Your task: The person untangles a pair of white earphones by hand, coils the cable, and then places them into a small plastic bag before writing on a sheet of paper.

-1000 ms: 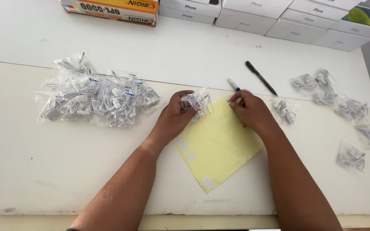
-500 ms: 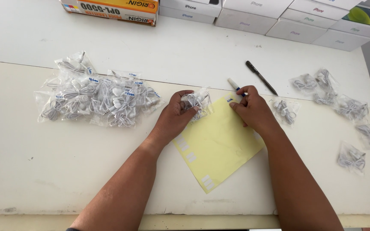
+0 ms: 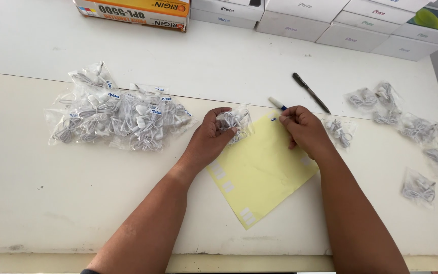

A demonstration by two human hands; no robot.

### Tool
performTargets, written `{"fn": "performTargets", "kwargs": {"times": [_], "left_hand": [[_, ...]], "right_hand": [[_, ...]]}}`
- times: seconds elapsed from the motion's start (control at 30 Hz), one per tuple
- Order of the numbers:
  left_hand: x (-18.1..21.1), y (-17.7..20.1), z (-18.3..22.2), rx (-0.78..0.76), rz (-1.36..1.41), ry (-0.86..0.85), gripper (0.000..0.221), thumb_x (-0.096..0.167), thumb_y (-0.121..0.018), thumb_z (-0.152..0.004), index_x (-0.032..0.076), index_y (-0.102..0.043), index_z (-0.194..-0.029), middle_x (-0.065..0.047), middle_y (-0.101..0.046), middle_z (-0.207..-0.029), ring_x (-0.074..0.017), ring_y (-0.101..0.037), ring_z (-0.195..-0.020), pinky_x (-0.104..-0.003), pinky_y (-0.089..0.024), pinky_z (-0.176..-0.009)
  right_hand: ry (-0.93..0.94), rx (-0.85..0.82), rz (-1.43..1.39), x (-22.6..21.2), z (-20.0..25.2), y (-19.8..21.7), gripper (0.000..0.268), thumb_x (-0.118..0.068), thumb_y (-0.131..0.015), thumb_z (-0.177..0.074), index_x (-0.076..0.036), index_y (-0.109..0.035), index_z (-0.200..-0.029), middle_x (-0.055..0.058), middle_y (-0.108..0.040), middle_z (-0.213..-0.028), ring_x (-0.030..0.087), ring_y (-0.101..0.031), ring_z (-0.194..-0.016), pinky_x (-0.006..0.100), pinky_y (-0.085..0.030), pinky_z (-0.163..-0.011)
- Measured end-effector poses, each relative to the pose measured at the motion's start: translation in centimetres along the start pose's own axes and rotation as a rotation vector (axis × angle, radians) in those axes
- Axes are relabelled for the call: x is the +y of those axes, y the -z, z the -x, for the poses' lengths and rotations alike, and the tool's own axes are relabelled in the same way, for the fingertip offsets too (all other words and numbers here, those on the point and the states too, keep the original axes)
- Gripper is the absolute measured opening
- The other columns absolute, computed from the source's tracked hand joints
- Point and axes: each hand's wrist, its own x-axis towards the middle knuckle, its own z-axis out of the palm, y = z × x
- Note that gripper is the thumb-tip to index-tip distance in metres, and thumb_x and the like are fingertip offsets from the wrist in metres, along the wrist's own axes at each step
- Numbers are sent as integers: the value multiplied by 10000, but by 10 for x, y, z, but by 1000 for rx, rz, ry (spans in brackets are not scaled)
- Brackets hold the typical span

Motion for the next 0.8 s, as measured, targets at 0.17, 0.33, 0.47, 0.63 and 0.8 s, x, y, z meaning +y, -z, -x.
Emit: {"fn": "performTargets", "kwargs": {"times": [0.17, 0.33, 0.47, 0.63, 0.8], "left_hand": [[2, -1, 1, -9, -2, 2, 539, 141, -611, -971, 59, -418, -1468, -233, -652, -1340, -308, -647, -1233, -464, -500, -1067], [5, 0, 2, -12, -29, 13, 531, 140, -611, -972, 58, -423, -1462, -233, -645, -1355, -325, -636, -1260, -465, -502, -1072], [7, -1, 3, -15, -24, 4, 534, 124, -605, -973, 75, -424, -1473, -232, -643, -1356, -324, -627, -1270, -467, -495, -1086], [14, -4, 7, -47, -36, -16, 564, 116, -617, -968, 118, -419, -1496, -197, -667, -1298, -270, -654, -1186, -420, -536, -1038], [37, -13, 19, -60, -105, -56, 549, 62, -608, -965, 84, -428, -1482, -279, -637, -1340, -400, -645, -1242, -465, -552, -1020]], "right_hand": [[44, -1, 108, -11, 7, -3, 273, -101, -674, -945, -9, -641, -1200, 134, -600, -794, 224, -615, -425, 310, -513, -454], [44, 31, 224, -12, 7, -10, 198, -117, -667, -962, -22, -691, -1134, 126, -610, -762, 221, -605, -411, 290, -484, -430], [-4, 55, 155, -1, 1, -9, 168, -166, -615, -1016, -54, -696, -1112, 96, -608, -735, 203, -597, -402, 289, -494, -424], [131, 106, 36, -1, 9, -10, 169, -161, -587, -1054, -31, -688, -1088, 66, -559, -681, 161, -567, -521, 285, -475, -523], [413, 212, -85, -22, 34, -27, 114, -94, -700, -1015, -38, -724, -1112, 76, -574, -678, 147, -548, -612, 260, -495, -580]]}}
